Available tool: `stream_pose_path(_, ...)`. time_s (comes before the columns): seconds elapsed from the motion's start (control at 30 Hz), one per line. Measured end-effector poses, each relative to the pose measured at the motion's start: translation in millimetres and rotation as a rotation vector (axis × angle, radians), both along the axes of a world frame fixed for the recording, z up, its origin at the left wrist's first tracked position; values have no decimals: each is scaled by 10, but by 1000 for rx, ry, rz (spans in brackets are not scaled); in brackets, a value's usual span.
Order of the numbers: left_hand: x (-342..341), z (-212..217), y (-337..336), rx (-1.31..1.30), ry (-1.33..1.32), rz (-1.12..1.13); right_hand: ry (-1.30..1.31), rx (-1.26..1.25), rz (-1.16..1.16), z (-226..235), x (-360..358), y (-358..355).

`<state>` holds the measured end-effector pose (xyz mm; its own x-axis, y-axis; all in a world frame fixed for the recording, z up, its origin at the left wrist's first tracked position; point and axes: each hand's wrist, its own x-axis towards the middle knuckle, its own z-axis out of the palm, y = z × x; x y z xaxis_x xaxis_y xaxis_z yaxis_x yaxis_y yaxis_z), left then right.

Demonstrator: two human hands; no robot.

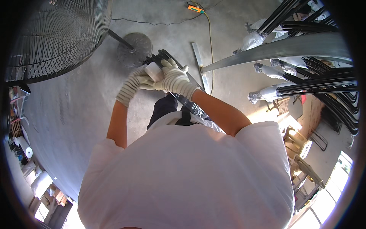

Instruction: The person wraps black metal frames with plastic film in a warehouse. They repeatedly pick up frames, wrap them with film, and place them on a rack. Another person is visible in the background also wrapping frames.

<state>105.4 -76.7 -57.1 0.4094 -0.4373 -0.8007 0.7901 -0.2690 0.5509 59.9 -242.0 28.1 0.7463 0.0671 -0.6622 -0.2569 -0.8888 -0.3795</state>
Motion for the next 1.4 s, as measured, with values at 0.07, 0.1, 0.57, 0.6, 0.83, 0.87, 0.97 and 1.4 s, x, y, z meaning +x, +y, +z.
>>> stream_pose_path(0.07,260,52,-39,278,-297,-168,44,72,-94,-89,97,-47)
stream_pose_path(0.1,317,100,-105,373,-701,-118,58,138,-99,-102,127,-86)
stream_pose_path(0.57,452,-564,-362,59,-661,-155,66,385,-424,-678,608,-647)
stream_pose_path(0.6,438,-520,-329,38,-648,-186,15,573,-494,-966,486,-664)
stream_pose_path(0.83,-83,-693,-222,-65,7,1207,-29,889,-383,-1874,267,-439)
stream_pose_path(0.87,-216,-756,-266,188,-407,697,-51,940,-295,-1975,261,-422)
stream_pose_path(0.97,-668,-909,-317,811,-1354,-1071,266,999,-380,-1798,199,-438)
stream_pose_path(1.4,-864,-876,-293,-226,348,1013,201,-175,119,-1592,792,-311)
